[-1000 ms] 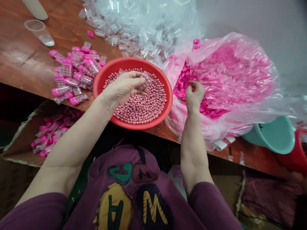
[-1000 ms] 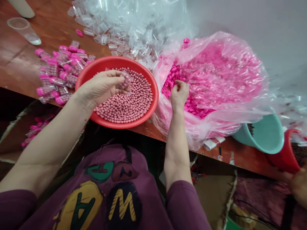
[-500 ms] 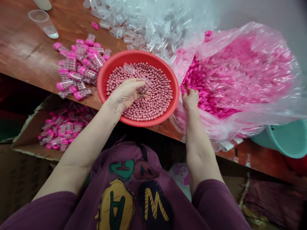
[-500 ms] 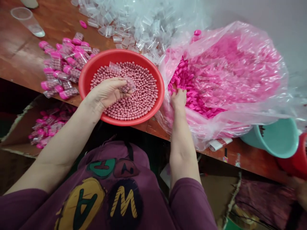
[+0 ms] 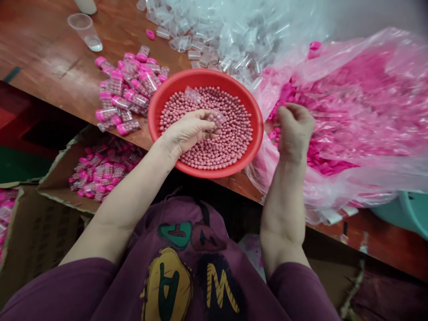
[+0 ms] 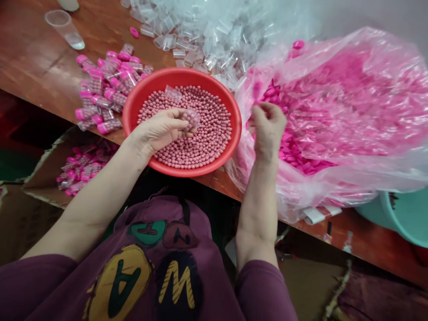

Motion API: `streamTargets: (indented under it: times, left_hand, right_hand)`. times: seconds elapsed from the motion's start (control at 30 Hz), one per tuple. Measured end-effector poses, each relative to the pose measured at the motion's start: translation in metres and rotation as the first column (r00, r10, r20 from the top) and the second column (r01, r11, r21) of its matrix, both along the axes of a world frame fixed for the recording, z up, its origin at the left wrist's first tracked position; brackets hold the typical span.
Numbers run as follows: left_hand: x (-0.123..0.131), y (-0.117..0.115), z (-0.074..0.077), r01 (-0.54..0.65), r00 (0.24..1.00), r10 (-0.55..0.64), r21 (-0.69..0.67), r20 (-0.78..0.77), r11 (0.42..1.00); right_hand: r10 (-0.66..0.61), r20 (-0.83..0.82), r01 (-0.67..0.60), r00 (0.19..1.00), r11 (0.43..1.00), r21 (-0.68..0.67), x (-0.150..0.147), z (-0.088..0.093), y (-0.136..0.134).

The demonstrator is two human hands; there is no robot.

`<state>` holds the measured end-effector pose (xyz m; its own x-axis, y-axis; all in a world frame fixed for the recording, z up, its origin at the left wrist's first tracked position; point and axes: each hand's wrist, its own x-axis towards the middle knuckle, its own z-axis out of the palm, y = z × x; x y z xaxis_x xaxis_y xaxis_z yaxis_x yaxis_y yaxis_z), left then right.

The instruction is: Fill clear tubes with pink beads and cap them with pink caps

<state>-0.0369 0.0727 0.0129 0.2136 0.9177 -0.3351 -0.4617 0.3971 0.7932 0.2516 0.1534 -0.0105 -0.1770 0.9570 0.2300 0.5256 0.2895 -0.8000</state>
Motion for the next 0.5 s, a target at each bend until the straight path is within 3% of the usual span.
streamTargets:
  times: [0.13, 0.27, 0.37, 0.5]
  left_hand:
    - [0.003, -0.004, 0.0, -0.008, 1.0, 0.008, 0.002, 0.013, 1.0]
    - [0.005, -0.006, -0.002, -0.004, 0.998, 0.003, 0.011, 0.063, 1.0]
    - [0.005, -0.005, -0.004, 0.006, 0.998, -0.006, 0.001, 0.07, 1.0]
    - [0.004, -0.004, -0.003, -0.015, 0.997, 0.015, -0.01, 0.075, 1.0]
  right_hand:
    - [0.029, -0.128, -0.029, 0.991, 1.0, 0.0, -0.052, 0.012, -0.031]
    - [0.143, -0.264, -0.148, 0.954, 0.989, 0.001, -0.091, 0.004, -0.035]
    - [0.164, -0.286, -0.159, 0.944, 0.986, 0.041, -0.098, -0.003, -0.034]
    - [0.166, -0.183, -0.142, 0.969, 0.98, 0.136, -0.094, -0.005, -0.037]
